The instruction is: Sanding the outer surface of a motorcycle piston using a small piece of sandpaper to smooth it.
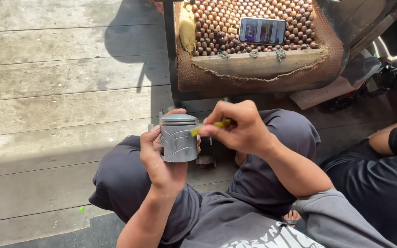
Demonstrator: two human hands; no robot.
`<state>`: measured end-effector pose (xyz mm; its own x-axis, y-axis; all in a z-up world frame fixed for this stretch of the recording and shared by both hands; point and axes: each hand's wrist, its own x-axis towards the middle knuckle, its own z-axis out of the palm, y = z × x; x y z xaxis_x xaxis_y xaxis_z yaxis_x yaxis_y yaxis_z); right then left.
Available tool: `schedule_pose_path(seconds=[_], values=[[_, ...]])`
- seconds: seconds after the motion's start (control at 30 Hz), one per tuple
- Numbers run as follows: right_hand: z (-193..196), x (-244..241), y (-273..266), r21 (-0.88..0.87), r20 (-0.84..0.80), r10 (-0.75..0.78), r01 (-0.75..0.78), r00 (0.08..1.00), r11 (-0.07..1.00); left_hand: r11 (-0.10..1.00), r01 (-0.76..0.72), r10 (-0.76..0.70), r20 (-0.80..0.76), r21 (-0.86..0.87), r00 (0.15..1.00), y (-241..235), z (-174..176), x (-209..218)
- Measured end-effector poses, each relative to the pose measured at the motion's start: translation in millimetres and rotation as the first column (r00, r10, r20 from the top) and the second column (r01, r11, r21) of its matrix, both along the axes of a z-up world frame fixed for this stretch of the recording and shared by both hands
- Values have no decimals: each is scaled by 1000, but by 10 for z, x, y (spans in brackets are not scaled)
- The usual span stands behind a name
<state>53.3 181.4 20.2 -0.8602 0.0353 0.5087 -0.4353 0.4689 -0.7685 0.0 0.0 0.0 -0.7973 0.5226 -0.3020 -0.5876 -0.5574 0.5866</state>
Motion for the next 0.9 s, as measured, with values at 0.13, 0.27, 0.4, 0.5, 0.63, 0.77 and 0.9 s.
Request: schedule_pose_path(seconds=[0.13,0.27,0.4,0.5,0.63,0.77,0.9], values=[[105,45,-179,77,-32,24,-22,999,997,1000,0,1,-11,17,1000,-13,-119,-57],[91,9,-97,50,0,-13,13,1000,999,1000,18,-18,17,4,1000,-1,-95,-41],[45,98,-256,66,-22,97,-96,995,993,1000,14,-14,-15,7,1000,21,-121,-68],[121,7,-97,84,-33,0,3,999,996,1000,5,-5,-2,-2,1000,43,-37,-48],[121,40,-114,79,-67,-83,89,994,993,1000,25,-25,-7,13,1000,39,-116,-46],[88,55,-88,43,-33,-2,3,999,999,999,36,-35,-36,9,999,42,-94,-48],[114,93,-116,86,-73,-76,82,994,993,999,34,-35,-30,-12,999,60,-74,-29]])
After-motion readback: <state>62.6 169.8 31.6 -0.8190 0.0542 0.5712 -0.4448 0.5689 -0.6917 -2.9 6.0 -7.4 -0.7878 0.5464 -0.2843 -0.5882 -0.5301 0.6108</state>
